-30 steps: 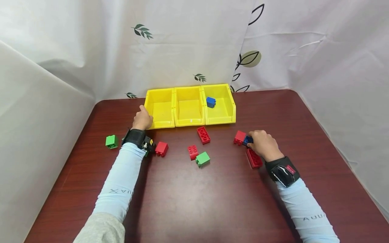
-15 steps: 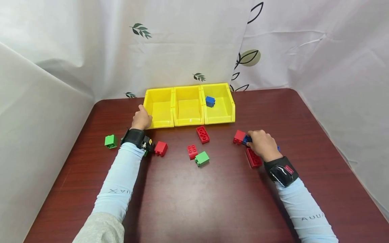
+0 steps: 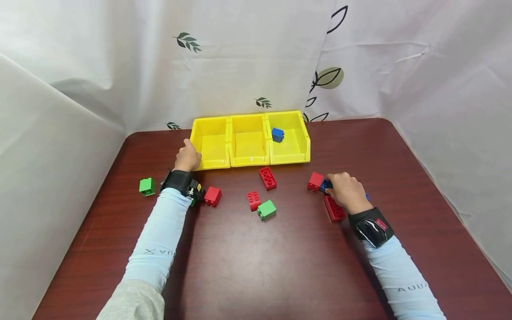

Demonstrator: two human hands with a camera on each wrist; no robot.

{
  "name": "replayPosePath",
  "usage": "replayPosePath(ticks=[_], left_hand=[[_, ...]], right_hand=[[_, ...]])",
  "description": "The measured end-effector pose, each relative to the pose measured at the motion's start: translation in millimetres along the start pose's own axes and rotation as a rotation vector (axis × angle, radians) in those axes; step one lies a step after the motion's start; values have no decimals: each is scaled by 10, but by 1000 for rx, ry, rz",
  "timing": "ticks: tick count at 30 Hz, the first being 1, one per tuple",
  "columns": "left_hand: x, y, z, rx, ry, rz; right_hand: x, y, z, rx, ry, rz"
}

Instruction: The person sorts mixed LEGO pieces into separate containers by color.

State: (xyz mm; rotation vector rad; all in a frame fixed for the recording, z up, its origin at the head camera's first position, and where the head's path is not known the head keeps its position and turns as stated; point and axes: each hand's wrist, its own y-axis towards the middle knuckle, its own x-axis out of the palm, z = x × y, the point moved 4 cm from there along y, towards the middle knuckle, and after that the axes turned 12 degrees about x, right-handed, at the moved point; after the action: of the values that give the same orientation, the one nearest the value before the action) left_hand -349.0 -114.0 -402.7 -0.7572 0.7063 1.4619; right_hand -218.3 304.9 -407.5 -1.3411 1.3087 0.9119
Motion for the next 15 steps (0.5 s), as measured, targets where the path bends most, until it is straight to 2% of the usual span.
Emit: replayPosePath(ticks=[8,15], left_hand=[[9,-6,12,13,-6,7],[9,0,5,6,3,1]], right_hand=[[-67,0,45,-24,-30,29],[-349,-5,3,-25,-10,74]])
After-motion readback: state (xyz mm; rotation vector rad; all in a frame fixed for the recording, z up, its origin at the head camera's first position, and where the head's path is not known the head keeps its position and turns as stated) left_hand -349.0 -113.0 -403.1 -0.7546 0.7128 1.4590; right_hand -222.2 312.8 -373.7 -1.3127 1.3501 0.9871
